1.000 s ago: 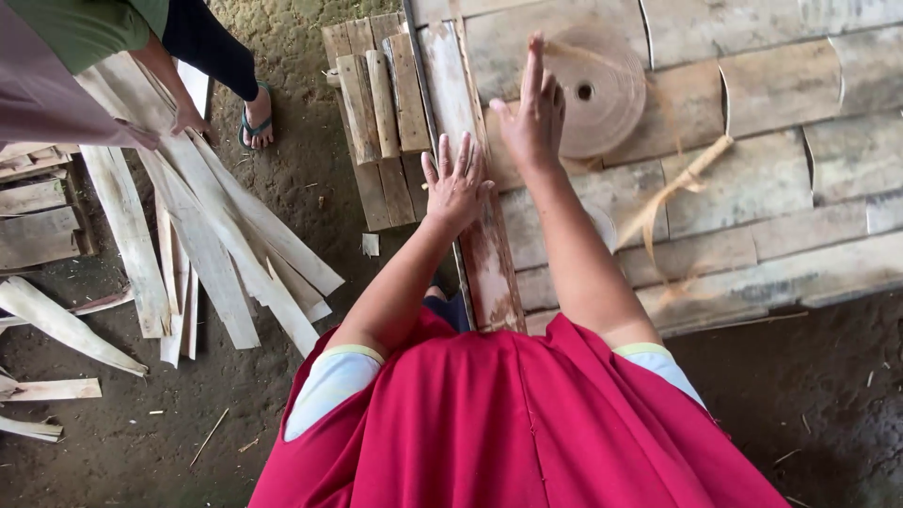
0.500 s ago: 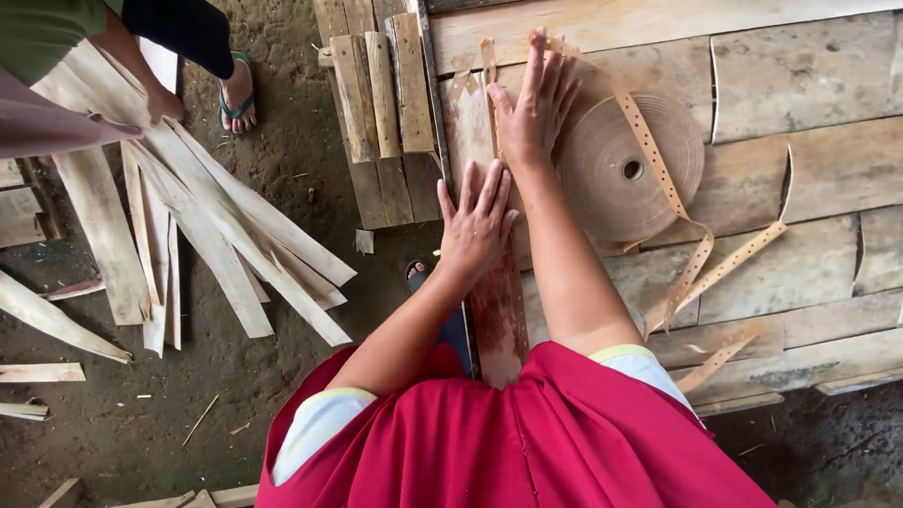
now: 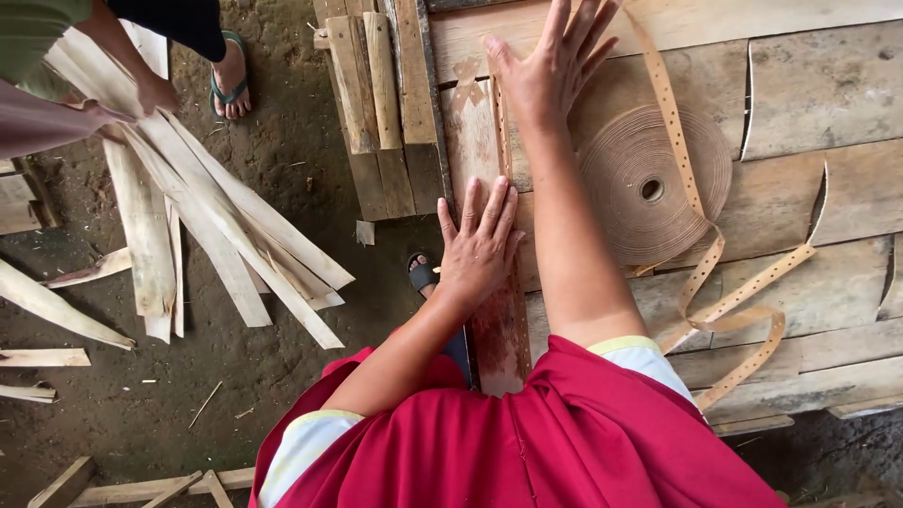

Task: The person applies a brown paste from a small container onto thin bamboo strips using their fingers, then presses the strips onto a wooden plank. The person repeats this process for multiple strips, smoothing each one into place.

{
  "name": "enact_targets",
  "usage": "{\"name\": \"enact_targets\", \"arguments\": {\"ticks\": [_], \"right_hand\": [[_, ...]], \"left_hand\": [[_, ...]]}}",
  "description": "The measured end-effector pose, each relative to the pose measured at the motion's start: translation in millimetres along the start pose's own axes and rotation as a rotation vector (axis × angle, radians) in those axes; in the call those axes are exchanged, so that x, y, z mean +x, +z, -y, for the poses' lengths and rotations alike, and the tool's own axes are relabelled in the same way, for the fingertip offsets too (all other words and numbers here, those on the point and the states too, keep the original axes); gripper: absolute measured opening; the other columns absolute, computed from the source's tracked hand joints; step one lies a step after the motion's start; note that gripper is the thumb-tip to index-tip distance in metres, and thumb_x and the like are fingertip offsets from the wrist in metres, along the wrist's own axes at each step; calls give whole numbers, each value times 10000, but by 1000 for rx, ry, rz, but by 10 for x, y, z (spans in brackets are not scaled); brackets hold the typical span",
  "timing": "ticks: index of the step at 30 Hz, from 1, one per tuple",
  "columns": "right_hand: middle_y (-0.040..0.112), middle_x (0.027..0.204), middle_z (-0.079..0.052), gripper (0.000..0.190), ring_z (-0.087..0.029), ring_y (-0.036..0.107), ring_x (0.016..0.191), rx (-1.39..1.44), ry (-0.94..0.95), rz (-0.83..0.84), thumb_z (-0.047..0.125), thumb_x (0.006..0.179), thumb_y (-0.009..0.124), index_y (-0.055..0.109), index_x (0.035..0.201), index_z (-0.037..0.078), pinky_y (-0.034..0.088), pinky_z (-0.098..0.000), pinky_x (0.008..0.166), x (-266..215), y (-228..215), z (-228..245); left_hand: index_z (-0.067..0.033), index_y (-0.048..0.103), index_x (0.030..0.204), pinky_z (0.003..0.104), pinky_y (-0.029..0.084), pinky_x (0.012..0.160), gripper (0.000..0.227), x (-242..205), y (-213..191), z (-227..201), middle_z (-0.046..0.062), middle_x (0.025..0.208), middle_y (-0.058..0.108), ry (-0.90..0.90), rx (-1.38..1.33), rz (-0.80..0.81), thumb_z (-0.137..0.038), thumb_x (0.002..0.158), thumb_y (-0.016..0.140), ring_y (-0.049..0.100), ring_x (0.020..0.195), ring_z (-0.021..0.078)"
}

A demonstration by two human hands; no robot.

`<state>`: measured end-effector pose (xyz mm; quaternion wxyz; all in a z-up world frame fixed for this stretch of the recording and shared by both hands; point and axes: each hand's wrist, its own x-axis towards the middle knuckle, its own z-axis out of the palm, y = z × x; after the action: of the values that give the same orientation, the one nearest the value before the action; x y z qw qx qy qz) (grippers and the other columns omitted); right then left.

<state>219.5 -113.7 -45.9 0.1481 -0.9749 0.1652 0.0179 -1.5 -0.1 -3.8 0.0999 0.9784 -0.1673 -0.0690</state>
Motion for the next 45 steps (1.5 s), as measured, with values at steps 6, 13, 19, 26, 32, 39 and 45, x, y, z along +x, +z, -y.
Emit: {"name": "enact_targets", "arguments": {"ticks": [6, 13, 19, 26, 32, 39, 45], "right_hand": [[159, 1716, -162, 907, -346, 39, 1595, -30, -71, -125, 782, 1054, 510, 273, 1654, 145, -40, -519, 1316, 111, 168, 58], [88, 1749, -188, 596, -359, -44, 1598, -350, -274, -9, 666, 1272, 294, -44, 1640, 340, -122, -601, 1267, -38, 447, 41], [137, 1752, -123, 524, -356, -5, 1582, -288, -271, 64, 560, 1253, 368, 120, 1662, 348, -56, -606, 1274, -566, -39, 165], [-20, 1756, -103, 526, -370, -20, 1617, -530, -185, 226, 555, 1235, 187, 25, 1697, 361, -30, -622, 1292, -1090, -306, 103], [-7, 1755, -74, 560, -370, -24, 1614, -423, -156, 193, 587, 1234, 262, 58, 1697, 347, -56, -621, 1283, -1070, -207, 60], [38, 1750, -109, 591, -375, 39, 1618, -433, -208, 110, 594, 1258, 400, 81, 1691, 348, 12, -623, 1291, -996, -21, -33], [-217, 1744, -111, 839, -381, -191, 1608, -249, -286, -163, 628, 1265, 599, -72, 1714, 399, 14, -689, 1331, -440, 323, -69]], "left_hand": [[-217, 334, 1627, 717, 232, 1188, 628, -30, -18, 26, -33, 1703, 279, -5, -43, -29, -502, 1088, 482, 205, 1589, 310], [-116, 538, 1500, 740, 45, 1193, 495, -68, 51, 20, 142, 1647, 341, -141, -206, -264, -281, 1035, 563, 218, 1558, 426], [-264, 480, 1544, 860, 138, 1142, 782, -120, 219, 77, 135, 1713, 149, -243, -338, -246, -192, 787, 661, 39, 1598, 475], [-147, 525, 1181, 837, 204, 1149, 187, -93, 367, 75, 133, 1722, 136, -363, -532, -344, -170, 996, 538, 118, 1602, 472], [-151, 566, 1152, 837, 196, 1147, 213, -84, 258, 59, 119, 1722, 131, -386, -601, -308, -102, 950, 523, 97, 1602, 471], [-197, 609, 1355, 864, 259, 1085, 536, -104, 317, 89, 132, 1731, 96, -276, -385, -349, -54, 839, 580, 65, 1600, 478], [-335, 443, 1565, 846, 153, 1171, 786, -124, 242, 99, 147, 1731, 141, -167, -249, -291, -220, 825, 681, 53, 1596, 522]]}}
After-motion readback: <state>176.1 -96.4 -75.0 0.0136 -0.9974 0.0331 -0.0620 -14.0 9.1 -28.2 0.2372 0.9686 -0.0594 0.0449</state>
